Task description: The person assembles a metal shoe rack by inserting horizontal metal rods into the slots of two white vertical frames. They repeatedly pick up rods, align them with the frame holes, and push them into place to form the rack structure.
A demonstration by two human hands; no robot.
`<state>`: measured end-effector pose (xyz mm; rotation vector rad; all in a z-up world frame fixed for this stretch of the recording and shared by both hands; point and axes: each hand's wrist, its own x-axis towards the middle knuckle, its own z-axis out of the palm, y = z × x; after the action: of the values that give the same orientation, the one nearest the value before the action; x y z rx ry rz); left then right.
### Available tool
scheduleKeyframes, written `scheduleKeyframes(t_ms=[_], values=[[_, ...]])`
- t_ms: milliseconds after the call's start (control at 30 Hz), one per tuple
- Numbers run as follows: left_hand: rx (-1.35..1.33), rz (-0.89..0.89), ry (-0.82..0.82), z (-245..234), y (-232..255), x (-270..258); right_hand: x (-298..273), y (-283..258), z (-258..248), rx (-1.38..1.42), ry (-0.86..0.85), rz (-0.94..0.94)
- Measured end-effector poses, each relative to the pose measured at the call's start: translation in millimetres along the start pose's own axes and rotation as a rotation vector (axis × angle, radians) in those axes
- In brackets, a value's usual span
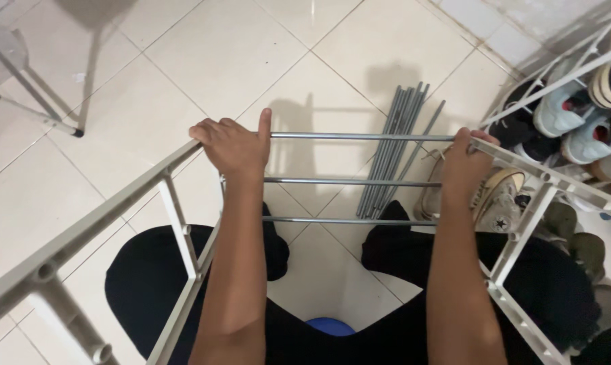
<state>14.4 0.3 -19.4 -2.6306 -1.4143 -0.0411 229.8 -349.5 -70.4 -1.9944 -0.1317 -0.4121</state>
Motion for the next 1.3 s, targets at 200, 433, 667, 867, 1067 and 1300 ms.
scheduleKeyframes(t_ms=[200,433,667,867,1067,1300], values=[[0.066,0.004,-0.017,-22,-1,-6,-5,-16,6,0.205,0.056,0.144],[0.14,0.032,-0.03,-31,-4,-14,-10,-22,4,0.186,0.035,0.142],[-0.301,0.331,-0.083,-24,45,-26,-14,-12,7,0.324,0.001,0.087],[-0.776,0.861,0.061,-39,160,-74,-18,-12,14,0.357,-0.027,0.085],[-0.61,0.877,0.059,-56,213,-89,-19,-17,11,0.305,-0.048,-0.018],[-0.691,0.799,0.186,-55,223,-91,-16,-28,3,0.524,-0.161,0.161]])
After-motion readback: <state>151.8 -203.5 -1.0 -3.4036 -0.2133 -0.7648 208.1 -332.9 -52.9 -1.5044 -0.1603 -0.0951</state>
